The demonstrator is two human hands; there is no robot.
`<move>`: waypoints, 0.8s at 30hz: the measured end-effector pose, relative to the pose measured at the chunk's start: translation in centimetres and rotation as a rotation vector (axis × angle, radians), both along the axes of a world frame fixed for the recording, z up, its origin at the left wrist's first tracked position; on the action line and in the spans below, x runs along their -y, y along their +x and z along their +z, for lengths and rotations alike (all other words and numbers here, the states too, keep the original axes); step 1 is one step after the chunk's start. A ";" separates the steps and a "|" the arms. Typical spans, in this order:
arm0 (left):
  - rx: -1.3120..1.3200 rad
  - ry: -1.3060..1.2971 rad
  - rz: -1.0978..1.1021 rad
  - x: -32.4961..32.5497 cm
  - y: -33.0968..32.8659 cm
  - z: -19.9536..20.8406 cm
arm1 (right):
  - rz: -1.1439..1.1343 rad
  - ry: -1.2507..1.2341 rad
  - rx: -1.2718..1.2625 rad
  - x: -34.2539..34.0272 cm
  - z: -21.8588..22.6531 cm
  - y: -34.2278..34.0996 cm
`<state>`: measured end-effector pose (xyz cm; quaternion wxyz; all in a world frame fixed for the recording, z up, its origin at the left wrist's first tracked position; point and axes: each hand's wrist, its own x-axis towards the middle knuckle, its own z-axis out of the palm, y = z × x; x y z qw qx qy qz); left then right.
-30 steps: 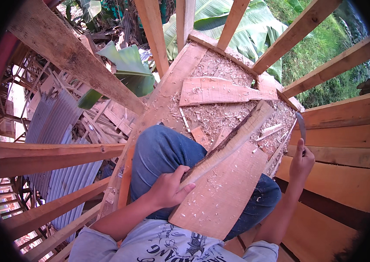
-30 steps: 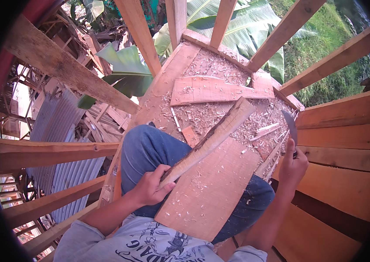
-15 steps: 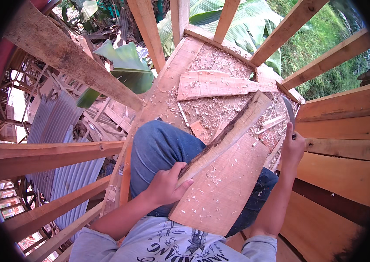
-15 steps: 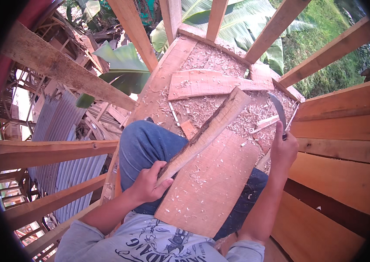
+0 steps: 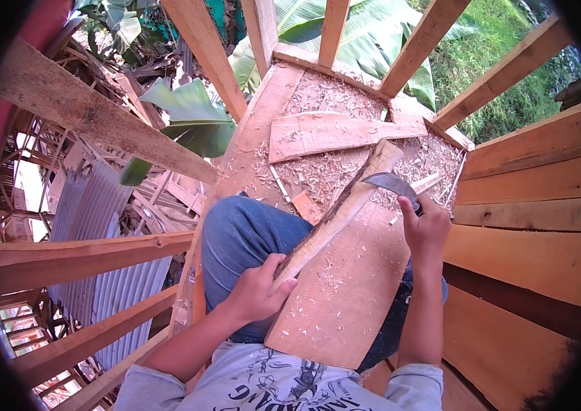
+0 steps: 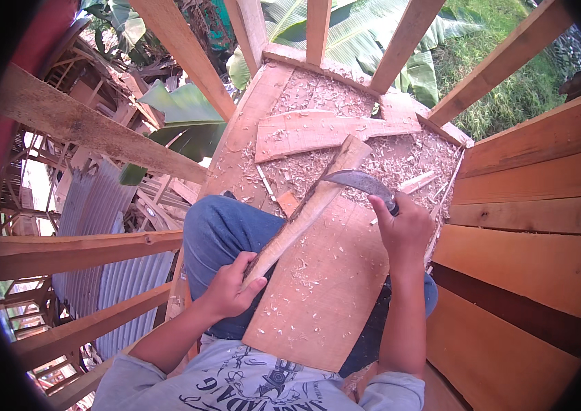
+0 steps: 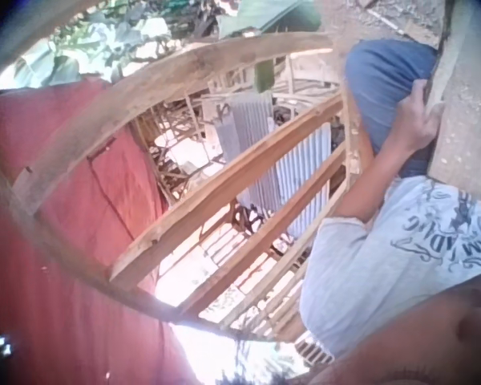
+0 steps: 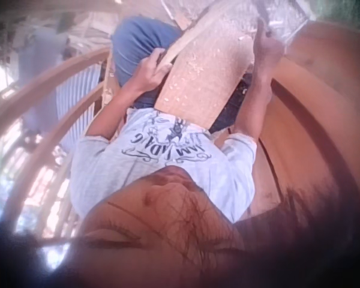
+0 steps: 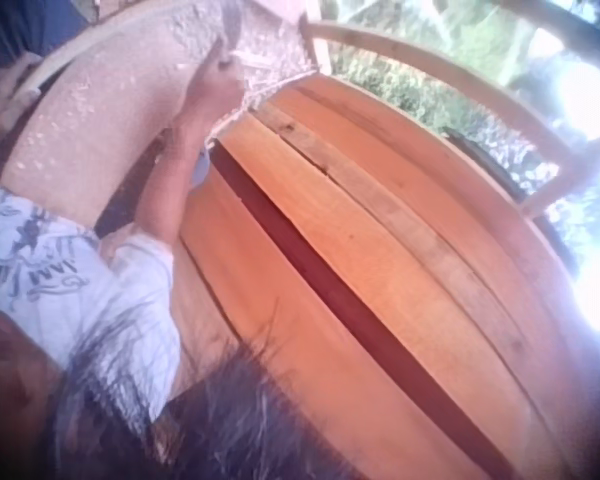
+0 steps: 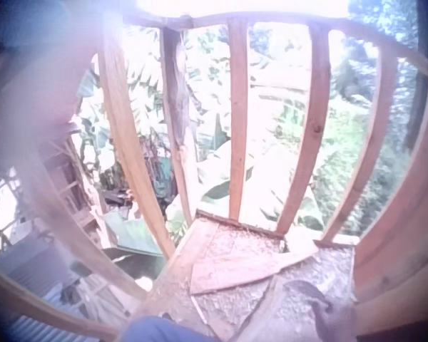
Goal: The person sits cross-legged on a wooden platform and uses a curved knife to shave and shape a long, thin piece of wood. They hold the wood with their left hand and repeatedly scrape the surface with the knife in their right hand, producing wood shavings that accumulate on the platform.
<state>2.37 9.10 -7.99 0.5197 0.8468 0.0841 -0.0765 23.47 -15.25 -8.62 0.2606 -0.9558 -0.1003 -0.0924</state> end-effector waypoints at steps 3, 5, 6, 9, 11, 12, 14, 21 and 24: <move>0.045 -0.044 -0.027 -0.2 -0.4 0.0 | -0.196 0.108 -0.113 3.6 1.6 2.9; 0.007 -0.034 -0.009 -0.2 -0.5 -0.4 | -0.191 0.146 -0.165 3.8 3.5 2.3; -0.009 -0.028 -0.009 -0.1 -0.4 -0.3 | -0.153 0.150 -0.179 2.8 4.1 0.7; 0.009 -0.060 -0.023 -0.3 -0.4 -0.3 | 0.242 -0.012 -0.079 -0.4 4.0 -5.5; 0.011 -0.099 -0.042 -0.4 -0.1 -0.2 | 0.294 -0.074 -0.025 -0.6 3.4 -4.7; -0.003 -0.120 -0.058 -0.6 0.2 0.2 | 0.319 -0.103 0.003 -1.0 3.1 -4.2; -0.038 -0.170 -0.084 -1.0 0.2 0.5 | 0.319 -0.108 0.015 -1.7 2.5 -4.1; -0.056 -0.212 -0.064 -1.2 0.7 0.9 | 0.159 -0.199 0.166 -1.4 2.7 -1.6; -0.085 -0.230 -0.061 -1.2 0.5 0.8 | 0.146 -0.172 0.200 -1.5 2.6 -1.1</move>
